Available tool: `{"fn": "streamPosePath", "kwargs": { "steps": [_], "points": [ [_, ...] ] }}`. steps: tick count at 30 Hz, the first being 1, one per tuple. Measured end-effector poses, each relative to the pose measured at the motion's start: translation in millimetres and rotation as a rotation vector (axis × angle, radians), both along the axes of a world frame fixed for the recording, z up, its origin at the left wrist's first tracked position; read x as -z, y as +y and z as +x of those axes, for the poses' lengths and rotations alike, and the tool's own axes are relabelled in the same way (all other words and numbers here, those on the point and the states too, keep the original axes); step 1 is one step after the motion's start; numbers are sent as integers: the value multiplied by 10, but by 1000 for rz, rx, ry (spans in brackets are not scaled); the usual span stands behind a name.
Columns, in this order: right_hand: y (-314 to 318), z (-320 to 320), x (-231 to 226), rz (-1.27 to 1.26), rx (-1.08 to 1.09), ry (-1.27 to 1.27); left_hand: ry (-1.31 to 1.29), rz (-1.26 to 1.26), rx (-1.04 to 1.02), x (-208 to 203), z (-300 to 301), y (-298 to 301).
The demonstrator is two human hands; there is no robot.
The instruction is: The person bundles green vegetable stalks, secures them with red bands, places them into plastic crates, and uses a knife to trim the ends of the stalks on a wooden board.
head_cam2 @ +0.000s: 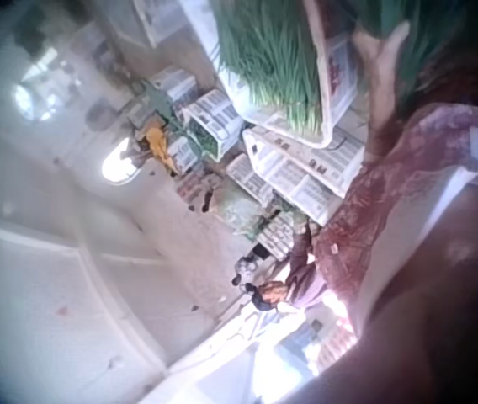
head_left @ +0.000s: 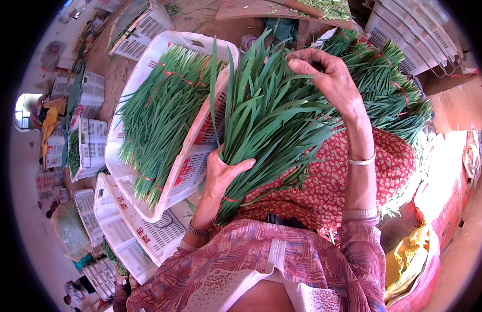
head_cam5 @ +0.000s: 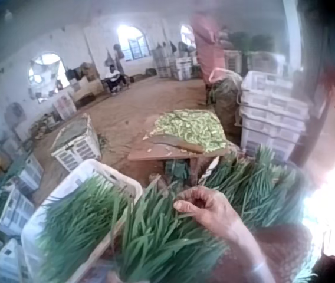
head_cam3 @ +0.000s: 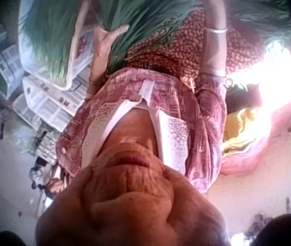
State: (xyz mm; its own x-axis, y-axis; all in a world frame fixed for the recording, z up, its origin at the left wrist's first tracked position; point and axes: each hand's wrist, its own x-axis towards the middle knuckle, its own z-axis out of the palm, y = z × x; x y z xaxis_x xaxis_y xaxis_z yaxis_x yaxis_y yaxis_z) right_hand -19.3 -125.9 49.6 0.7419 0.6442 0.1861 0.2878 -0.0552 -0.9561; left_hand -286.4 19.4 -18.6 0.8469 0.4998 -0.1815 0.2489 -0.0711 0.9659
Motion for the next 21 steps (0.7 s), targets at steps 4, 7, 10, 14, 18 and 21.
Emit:
{"fn": "streamPosePath", "kwargs": {
  "steps": [4,7,10,14,18,21],
  "points": [
    [169,-56,106,28,16,44,3,27,0,13,-6,5],
    [259,-74,284,146,166,85,9,25,3,-3,15,2],
    [181,128,218,409,409,212,6,12,-3,9,8,6],
    [-186,206,-25,424,343,158,37,14,-12,-7,1,5],
    [-346,-286,-262,153,211,164,30,31,-10,19,-13,27],
    [-321,-559,-274,130,-29,329,42,60,13,44,10,35]
  ]
}}
